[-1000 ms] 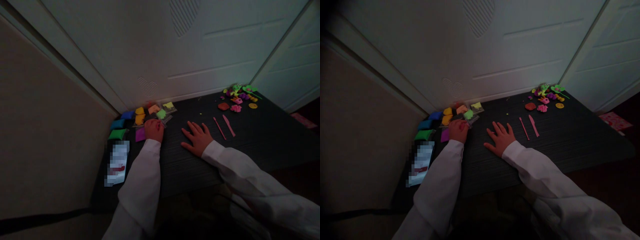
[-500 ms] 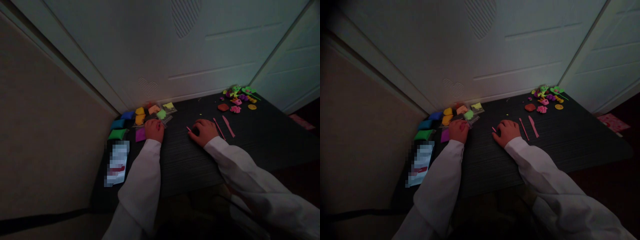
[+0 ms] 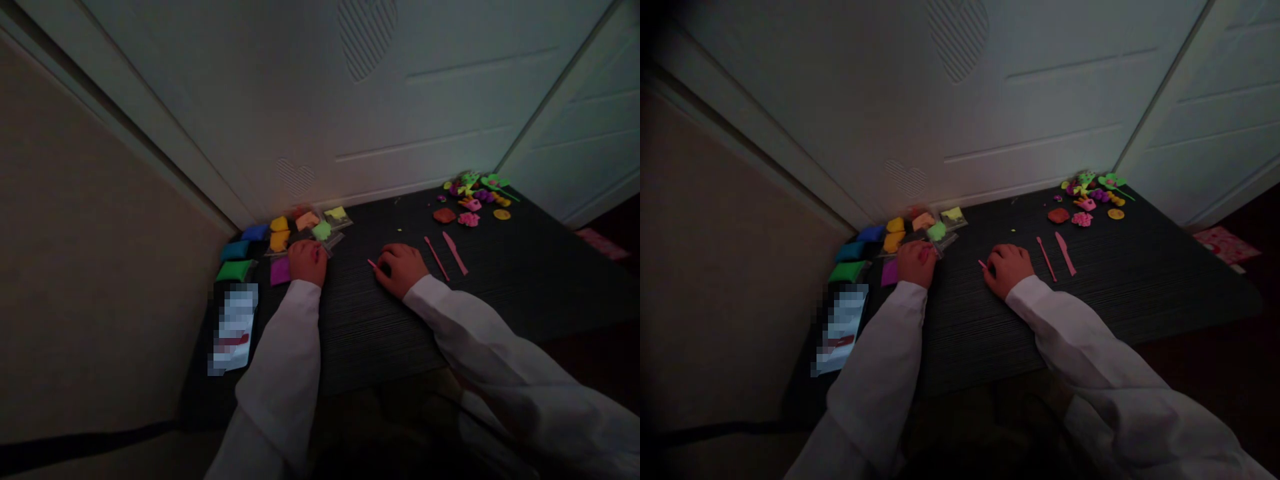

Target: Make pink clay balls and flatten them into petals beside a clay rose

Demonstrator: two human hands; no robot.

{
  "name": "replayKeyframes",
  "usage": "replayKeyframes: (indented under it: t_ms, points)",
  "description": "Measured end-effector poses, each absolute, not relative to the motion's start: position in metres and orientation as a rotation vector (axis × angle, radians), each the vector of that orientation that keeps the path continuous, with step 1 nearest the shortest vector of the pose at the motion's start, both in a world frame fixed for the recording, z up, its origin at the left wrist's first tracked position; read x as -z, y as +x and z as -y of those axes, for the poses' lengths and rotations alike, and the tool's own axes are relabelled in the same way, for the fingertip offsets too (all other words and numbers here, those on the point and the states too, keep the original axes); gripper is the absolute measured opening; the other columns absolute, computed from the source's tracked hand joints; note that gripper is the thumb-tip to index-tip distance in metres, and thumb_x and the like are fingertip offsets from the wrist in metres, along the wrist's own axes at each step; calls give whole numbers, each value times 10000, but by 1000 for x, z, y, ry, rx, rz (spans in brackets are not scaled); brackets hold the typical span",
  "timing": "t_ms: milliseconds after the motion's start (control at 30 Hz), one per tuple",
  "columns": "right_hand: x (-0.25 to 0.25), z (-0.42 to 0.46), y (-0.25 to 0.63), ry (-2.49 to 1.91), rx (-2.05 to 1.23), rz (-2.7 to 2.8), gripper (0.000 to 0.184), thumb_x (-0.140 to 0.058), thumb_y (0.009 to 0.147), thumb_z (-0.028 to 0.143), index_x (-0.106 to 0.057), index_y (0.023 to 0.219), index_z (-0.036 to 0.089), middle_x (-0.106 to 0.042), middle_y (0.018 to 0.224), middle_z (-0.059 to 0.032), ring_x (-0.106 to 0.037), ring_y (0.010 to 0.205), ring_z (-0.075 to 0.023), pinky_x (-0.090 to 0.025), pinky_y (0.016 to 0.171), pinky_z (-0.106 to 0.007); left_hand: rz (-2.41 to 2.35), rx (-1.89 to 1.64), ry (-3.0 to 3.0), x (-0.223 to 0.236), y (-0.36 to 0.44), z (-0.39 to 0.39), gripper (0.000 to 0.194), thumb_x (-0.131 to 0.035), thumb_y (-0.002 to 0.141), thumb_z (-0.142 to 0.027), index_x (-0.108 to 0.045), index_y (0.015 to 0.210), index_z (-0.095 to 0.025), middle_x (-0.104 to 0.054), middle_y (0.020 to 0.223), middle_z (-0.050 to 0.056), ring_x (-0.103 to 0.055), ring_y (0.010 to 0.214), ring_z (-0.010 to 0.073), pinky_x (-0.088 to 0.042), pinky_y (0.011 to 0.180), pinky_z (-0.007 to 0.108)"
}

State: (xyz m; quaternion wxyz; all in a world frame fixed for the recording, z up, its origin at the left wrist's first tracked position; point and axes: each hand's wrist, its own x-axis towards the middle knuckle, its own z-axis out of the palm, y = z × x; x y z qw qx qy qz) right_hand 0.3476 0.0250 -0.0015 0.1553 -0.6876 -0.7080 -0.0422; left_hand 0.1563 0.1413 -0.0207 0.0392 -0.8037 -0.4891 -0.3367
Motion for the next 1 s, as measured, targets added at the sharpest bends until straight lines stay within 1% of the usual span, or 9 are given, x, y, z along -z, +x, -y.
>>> replayKeyframes:
  t_ms: [100,167,233,300,367,433,600,833,1000]
  points:
    - [0,-24,347,-1966,122,2027,279,-436,785,394,-538,892,158,-502,1035,-55,-427,994,-201,-308,831,-406,1504,1022,-2460,19,157,-140,219,-452,790,-303,-532,891,-125,-541,948,54,-503,897,166,-402,795,388]
    - [0,-23,346,-1970,132,2018,331,-407,785,424,-531,950,164,-489,1074,-80,-407,1019,-213,-291,839,-395,1501,1015,-2457,19,157,-140,218,-452,791,-303,-533,888,-125,-542,944,53,-504,895,165,-404,793,386]
    - [0,-22,345,-1971,150,2017,424,-373,783,464,-478,1081,181,-431,1172,-106,-352,1082,-233,-256,865,-399,1496,1007,-2451,19,157,-141,219,-453,790,-303,-532,889,-124,-543,942,53,-505,894,165,-404,792,386]
    - [1,-20,343,-1968,164,2036,514,-345,774,510,-379,1196,219,-339,1270,-104,-285,1142,-249,-203,897,-424,1493,1000,-2445,20,157,-141,219,-452,791,-303,-532,889,-124,-543,940,53,-505,892,165,-405,791,386]
    - [4,-20,341,-1971,174,2059,557,-315,770,544,-317,1241,246,-268,1322,-94,-238,1174,-259,-152,916,-454,1490,994,-2440,20,157,-141,219,-453,790,-303,-531,889,-123,-543,939,52,-506,891,165,-406,790,385]
    - [7,-20,341,-1980,181,2075,566,-278,774,561,-315,1244,248,-237,1339,-96,-215,1189,-264,-123,922,-471,1489,991,-2436,19,157,-140,218,-452,791,-301,-531,888,-123,-543,937,52,-507,889,164,-407,788,384]
    - [9,-19,339,-1978,191,2133,565,-226,779,575,-347,1227,253,-228,1344,-103,-200,1201,-266,-97,925,-489,1481,986,-2438,19,157,-140,220,-454,790,-302,-530,889,-120,-545,929,51,-511,880,162,-412,781,381]
    - [5,-14,333,-1916,192,2223,511,-220,766,598,-333,1209,368,-195,1363,-45,-178,1217,-241,-75,936,-481,1483,971,-2430,21,156,-142,220,-453,790,-302,-530,891,-122,-544,934,52,-509,885,163,-411,782,382]
    - [8,-18,342,-1994,199,2137,540,-189,786,574,-345,1223,296,-207,1349,-117,-197,1203,-288,-95,908,-527,1470,971,-2433,21,156,-142,220,-454,790,-302,-531,889,-121,-545,930,51,-510,882,163,-411,781,381]
